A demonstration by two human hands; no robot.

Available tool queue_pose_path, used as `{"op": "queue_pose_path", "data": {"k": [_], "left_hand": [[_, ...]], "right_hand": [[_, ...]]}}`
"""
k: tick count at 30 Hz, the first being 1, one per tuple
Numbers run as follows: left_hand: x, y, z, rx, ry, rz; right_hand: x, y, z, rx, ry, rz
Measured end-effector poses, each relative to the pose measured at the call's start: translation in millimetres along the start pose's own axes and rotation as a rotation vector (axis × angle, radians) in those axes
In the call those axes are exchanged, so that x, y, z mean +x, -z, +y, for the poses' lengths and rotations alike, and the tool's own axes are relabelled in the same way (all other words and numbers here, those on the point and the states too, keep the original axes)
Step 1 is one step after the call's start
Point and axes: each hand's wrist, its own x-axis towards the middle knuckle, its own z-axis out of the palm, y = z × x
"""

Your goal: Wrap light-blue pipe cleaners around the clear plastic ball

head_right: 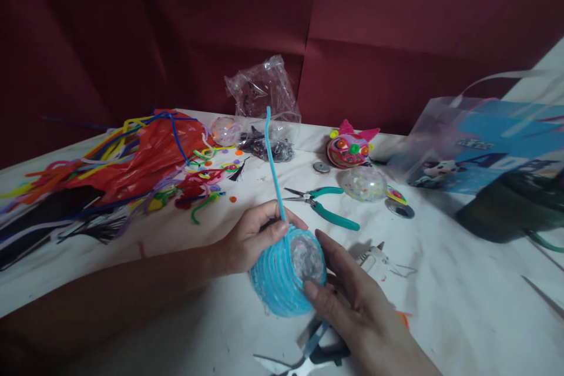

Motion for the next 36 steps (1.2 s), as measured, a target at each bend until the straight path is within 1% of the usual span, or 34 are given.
{"op": "queue_pose_path", "data": {"k": [3, 5, 10, 12, 15, 18, 20, 22, 24, 26, 28, 30, 33, 36], "left_hand": [[-2, -1.4, 1, 0.016, 0.011, 0.014], [-2, -3.5, 2, 0.045, 0.021, 0.058], [2, -9.8, -4, 0.156, 0.072, 0.320], [4, -11.3, -5, 0.177, 0.110, 0.356], [-2, -12.6, -2, 0.190, 0.195, 0.309], [-15, -13.1, 8, 0.210, 0.305, 0.221], [-22, -13.2, 13, 0.230, 0.365, 0.155], [-26, -13.8, 17, 0.241, 0.365, 0.088], [-27, -15.4, 19, 0.226, 0.327, 0.052], [-27, -17.9, 20, 0.199, 0.310, 0.070], [-26, -20.9, 23, 0.177, 0.328, 0.111], [-26, -23.2, 28, 0.158, 0.360, 0.135], [-26, -24.6, 32, 0.153, 0.399, 0.139], [-26, -24.2, 33, 0.174, 0.398, 0.150]], "right_hand": [[2, -3, -3, -0.001, -0.008, 0.004], [2, -5, -3, -0.012, -0.018, 0.032], [1, -6, 0, -0.089, -0.020, 0.129], [1, -6, 0, -0.146, -0.011, 0.171], [0, -5, 0, -0.206, -0.015, 0.223], [-1, -6, 0, -0.205, -0.035, 0.259], [-2, -7, 1, -0.206, -0.033, 0.258], [-3, -7, 2, -0.218, -0.011, 0.245], [-5, -7, 3, -0.232, 0.016, 0.246], [-8, -7, 3, -0.239, 0.040, 0.271], [-10, -6, 4, -0.250, 0.058, 0.293], [-11, -6, 4, -0.261, 0.072, 0.283], [-12, -6, 5, -0.280, 0.109, 0.252], [-13, -7, 7, -0.337, 0.167, 0.261]]}}
